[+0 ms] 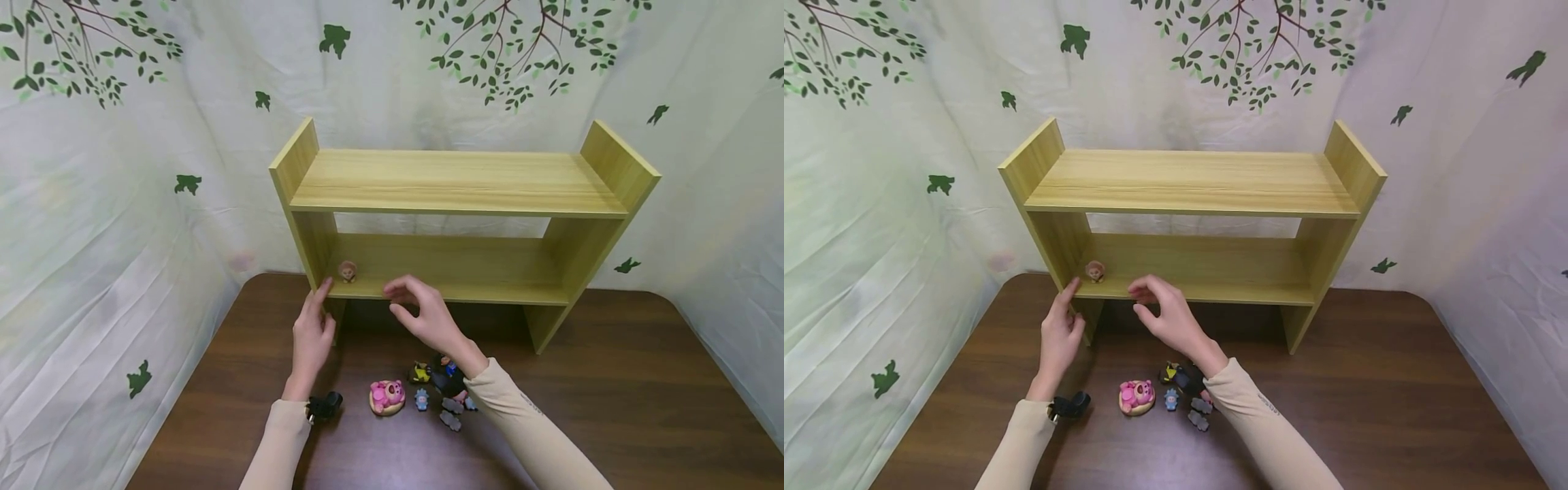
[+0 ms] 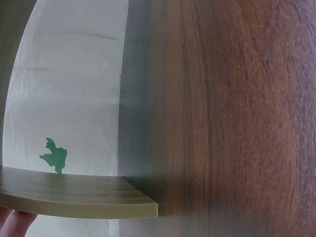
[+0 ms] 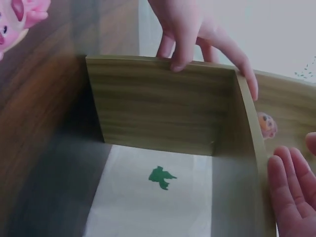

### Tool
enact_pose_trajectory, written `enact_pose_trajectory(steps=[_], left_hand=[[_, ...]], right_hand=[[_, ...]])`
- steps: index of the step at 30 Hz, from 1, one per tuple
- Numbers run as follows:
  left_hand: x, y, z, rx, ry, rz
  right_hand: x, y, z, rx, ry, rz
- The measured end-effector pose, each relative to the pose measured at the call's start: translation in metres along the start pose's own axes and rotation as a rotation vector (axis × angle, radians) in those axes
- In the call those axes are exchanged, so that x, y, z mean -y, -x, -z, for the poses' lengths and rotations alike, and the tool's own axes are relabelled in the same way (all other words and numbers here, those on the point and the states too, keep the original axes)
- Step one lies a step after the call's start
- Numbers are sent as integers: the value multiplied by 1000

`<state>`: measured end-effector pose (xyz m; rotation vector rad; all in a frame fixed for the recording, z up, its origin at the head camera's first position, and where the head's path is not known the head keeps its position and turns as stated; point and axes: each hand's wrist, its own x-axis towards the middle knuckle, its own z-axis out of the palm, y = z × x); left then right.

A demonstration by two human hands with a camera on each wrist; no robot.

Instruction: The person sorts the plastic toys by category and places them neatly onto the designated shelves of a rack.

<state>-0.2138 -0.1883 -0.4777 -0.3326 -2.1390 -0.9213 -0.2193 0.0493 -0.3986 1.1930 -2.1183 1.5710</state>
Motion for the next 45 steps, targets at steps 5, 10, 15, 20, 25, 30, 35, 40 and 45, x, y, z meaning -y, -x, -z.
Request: enact_pose_trajectory(steps=[5, 10, 15, 20, 25, 30, 35, 40, 45], left_hand=[[0, 0, 0, -4, 1, -4], [0, -1, 0, -3, -1, -9], [-1, 0, 0, -9, -3, -13], [-1, 0, 0, -7, -9, -10], [-1, 0, 0, -11, -8, -14], [0, -1, -2, -11, -11, -16], [1, -1, -2, -16, -2, -20], [1, -1, -2, -20, -3, -26], [1, 0, -2, -20, -8, -22]], right_hand=[[0, 11, 0, -5, -5, -19], [-1, 25, 0, -5, -15, -58], [8, 39, 2, 15, -3, -92], [22, 50, 7, 23, 27, -100], [13, 65, 8, 47, 52, -156], [-16, 83, 5, 85, 86, -202], [-27, 96, 5, 121, 94, -228], [-31, 104, 6, 168, 84, -224], [-33, 112, 6, 213, 93, -238]])
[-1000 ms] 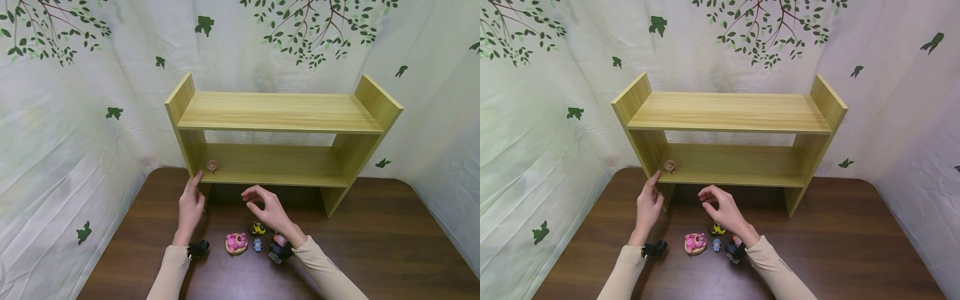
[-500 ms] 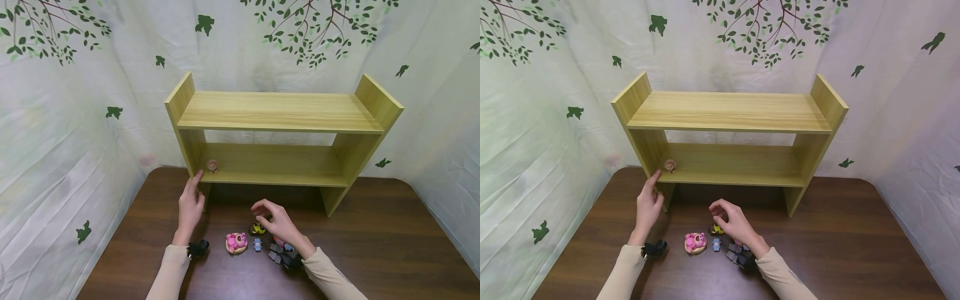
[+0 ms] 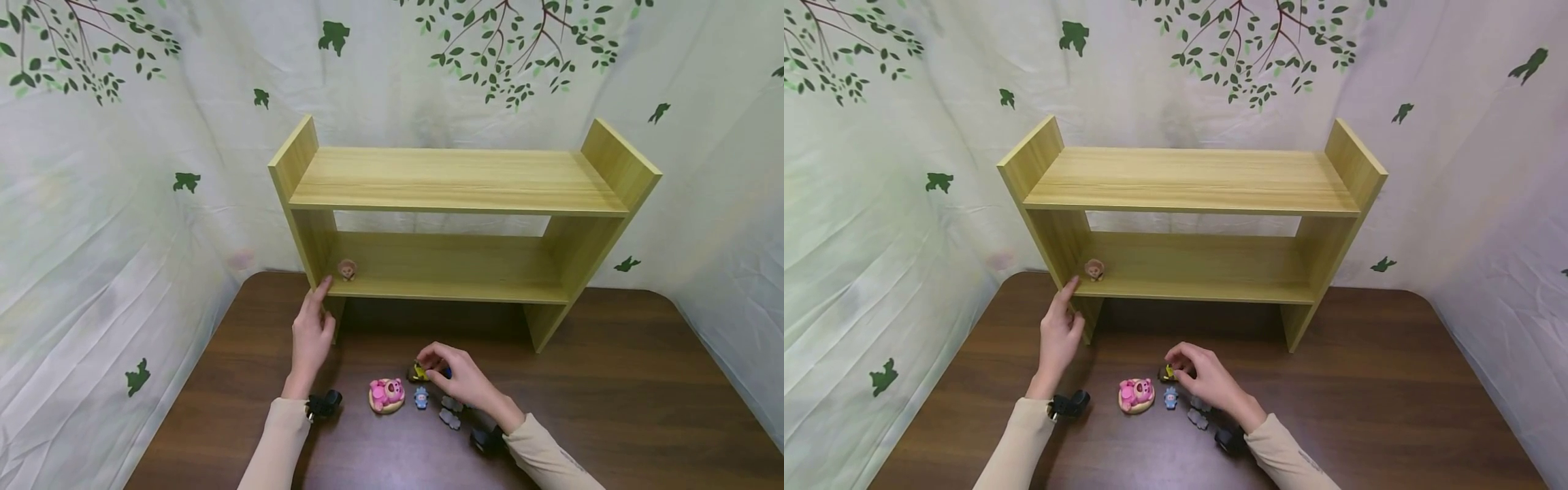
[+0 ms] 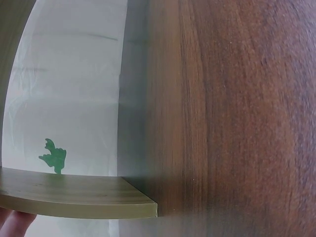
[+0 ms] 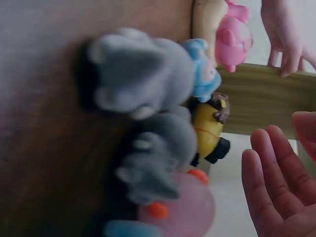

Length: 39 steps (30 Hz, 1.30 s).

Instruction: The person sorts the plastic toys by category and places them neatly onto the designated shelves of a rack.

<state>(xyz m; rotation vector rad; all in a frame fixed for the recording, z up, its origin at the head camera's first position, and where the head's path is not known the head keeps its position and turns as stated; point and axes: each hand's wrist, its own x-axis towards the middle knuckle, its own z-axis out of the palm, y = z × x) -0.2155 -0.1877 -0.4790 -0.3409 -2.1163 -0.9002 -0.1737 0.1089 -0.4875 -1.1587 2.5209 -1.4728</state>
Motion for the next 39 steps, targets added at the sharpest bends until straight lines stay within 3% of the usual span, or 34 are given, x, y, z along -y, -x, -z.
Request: enact_pose_trajectory(steps=[14, 20, 28, 39], left_hand=[[-1, -1, 1, 14, 3, 11], [-1, 0, 1, 9, 3, 9], [-2, -1, 1, 5, 4, 8], [-1, 0, 1, 11, 3, 15]], right_hand=[[-5, 15, -8, 118, -5, -103], [-3, 18, -10, 143, 9, -111], [-2, 18, -13, 166, 70, -118], [-2, 19, -17, 206, 238, -78]])
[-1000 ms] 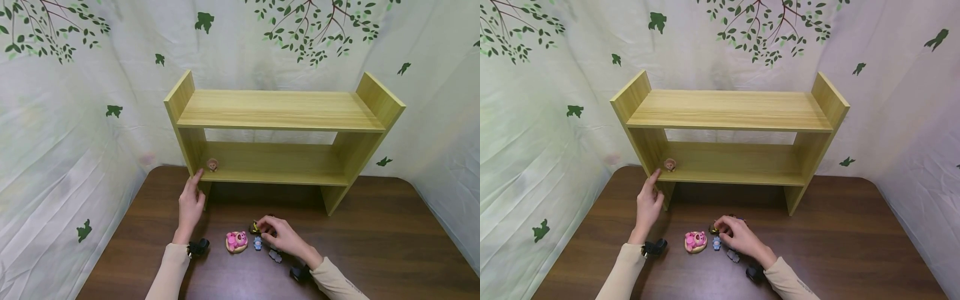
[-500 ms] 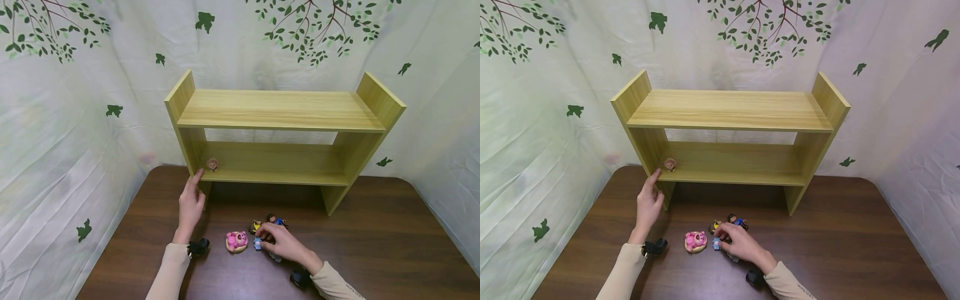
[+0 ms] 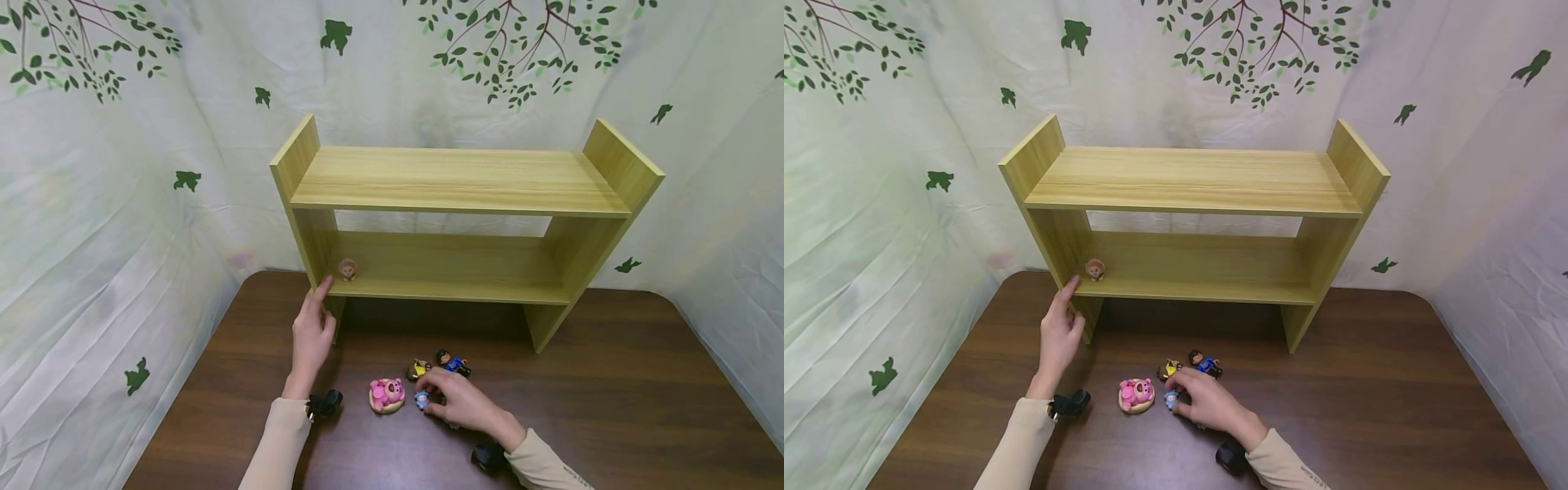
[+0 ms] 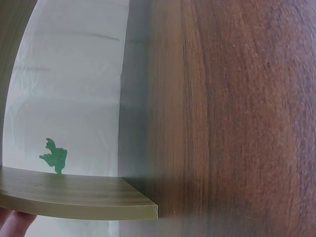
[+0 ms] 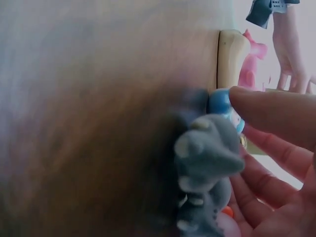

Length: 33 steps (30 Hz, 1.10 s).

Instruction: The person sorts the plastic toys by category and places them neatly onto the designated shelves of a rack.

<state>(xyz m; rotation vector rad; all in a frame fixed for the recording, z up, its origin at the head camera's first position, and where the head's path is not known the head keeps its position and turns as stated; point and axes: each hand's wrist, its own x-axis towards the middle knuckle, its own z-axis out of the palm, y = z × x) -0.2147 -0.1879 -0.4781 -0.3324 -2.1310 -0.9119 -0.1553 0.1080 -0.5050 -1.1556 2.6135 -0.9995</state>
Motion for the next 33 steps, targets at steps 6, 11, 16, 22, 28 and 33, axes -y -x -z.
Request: enact_pose_trajectory(steps=[6, 11, 16, 22, 28, 33], left_hand=[[0, 0, 0, 4, -1, 8], [1, 1, 0, 5, 0, 12], [0, 1, 0, -2, -3, 7], [0, 0, -1, -7, 4, 4], [0, 0, -1, -4, 3, 7], [0, 0, -1, 3, 4, 12]], right_hand=[[-1, 0, -4, -21, 71, 18], [-1, -1, -5, -18, 36, -9], [0, -1, -1, -40, -71, -33], [0, -1, 3, -74, -156, -24], [2, -2, 4, -111, -211, -10], [5, -4, 6, -155, -273, 9]])
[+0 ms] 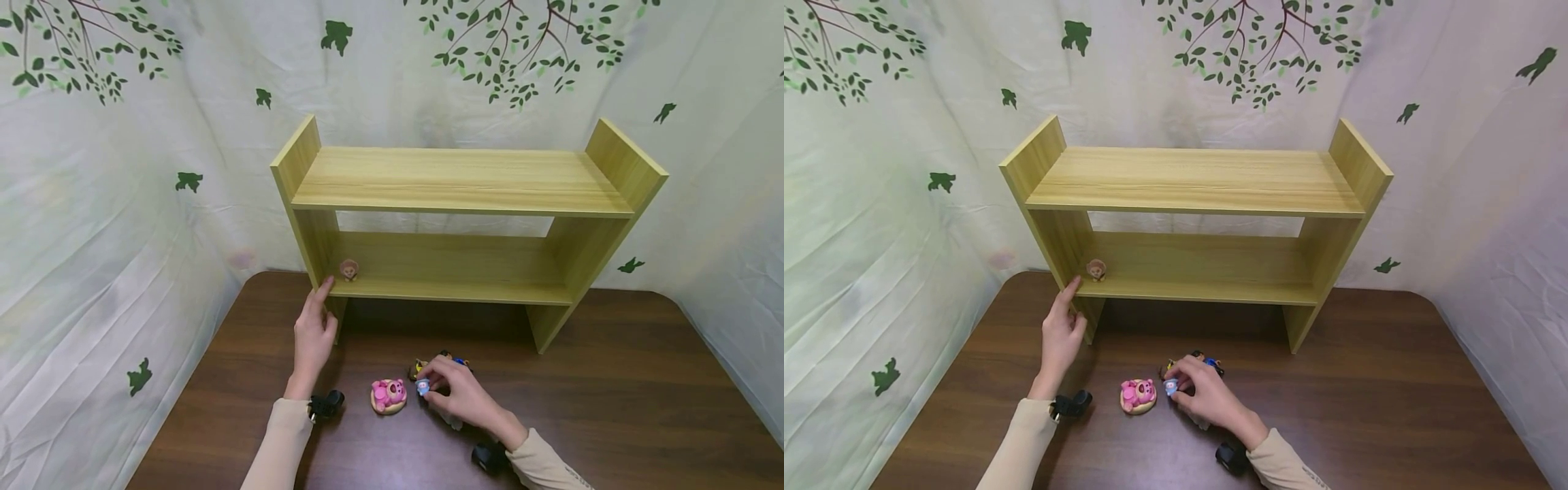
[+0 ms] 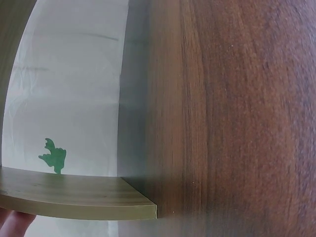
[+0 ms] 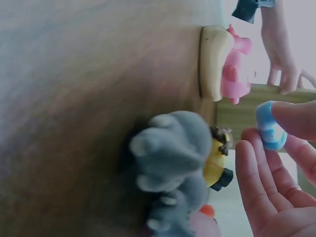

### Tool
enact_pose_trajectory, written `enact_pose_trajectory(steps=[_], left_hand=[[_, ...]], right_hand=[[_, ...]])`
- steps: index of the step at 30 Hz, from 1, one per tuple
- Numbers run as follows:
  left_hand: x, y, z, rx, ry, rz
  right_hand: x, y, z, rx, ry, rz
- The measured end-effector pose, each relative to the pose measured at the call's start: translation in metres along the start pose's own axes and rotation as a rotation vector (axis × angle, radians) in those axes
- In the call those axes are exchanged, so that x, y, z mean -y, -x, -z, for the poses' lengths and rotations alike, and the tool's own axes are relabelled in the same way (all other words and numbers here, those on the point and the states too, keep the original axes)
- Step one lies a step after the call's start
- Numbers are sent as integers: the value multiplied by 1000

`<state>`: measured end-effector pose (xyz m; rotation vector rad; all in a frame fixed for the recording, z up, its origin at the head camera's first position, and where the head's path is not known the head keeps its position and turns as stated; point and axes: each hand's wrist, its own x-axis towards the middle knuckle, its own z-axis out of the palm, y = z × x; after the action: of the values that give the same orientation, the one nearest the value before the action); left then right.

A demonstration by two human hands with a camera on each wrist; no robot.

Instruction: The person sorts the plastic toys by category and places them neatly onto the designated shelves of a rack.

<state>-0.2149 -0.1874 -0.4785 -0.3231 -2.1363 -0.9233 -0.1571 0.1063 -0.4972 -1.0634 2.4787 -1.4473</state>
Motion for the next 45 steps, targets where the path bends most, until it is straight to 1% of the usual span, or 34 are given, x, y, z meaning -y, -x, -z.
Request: enact_pose_trajectory(steps=[5, 8, 12, 14, 18, 21, 24, 27, 32, 36, 39, 45], left_hand=[[0, 0, 0, -3, -3, -3], [0, 0, 1, -2, -4, -3], [0, 1, 1, 1, -5, -1], [0, 1, 1, 3, -5, 1], [1, 2, 1, 1, -8, -1], [1, 2, 1, 0, -7, -3], [0, 2, 1, -1, -6, -5], [0, 2, 2, -2, -6, -6], [0, 2, 2, -2, -2, -8], [-1, 1, 2, -2, -3, -9], [-1, 0, 2, 0, -3, -8], [-3, 0, 2, -3, -5, -4]], right_hand=[[4, -2, 1, -37, -38, -25], [11, -5, 2, -61, -72, -28], [25, -8, 6, -88, -124, 18], [28, -9, 8, -95, -140, 41], [22, -10, 7, -102, -154, 69], [16, -12, 7, -113, -142, 79], [17, -14, 7, -128, -128, 94], [30, -17, 11, -138, -123, 115], [62, -25, 22, -152, -124, 138], [72, -32, 26, -182, -115, 162], [70, -38, 26, -199, -107, 186], [50, -54, 22, -228, -93, 193]])
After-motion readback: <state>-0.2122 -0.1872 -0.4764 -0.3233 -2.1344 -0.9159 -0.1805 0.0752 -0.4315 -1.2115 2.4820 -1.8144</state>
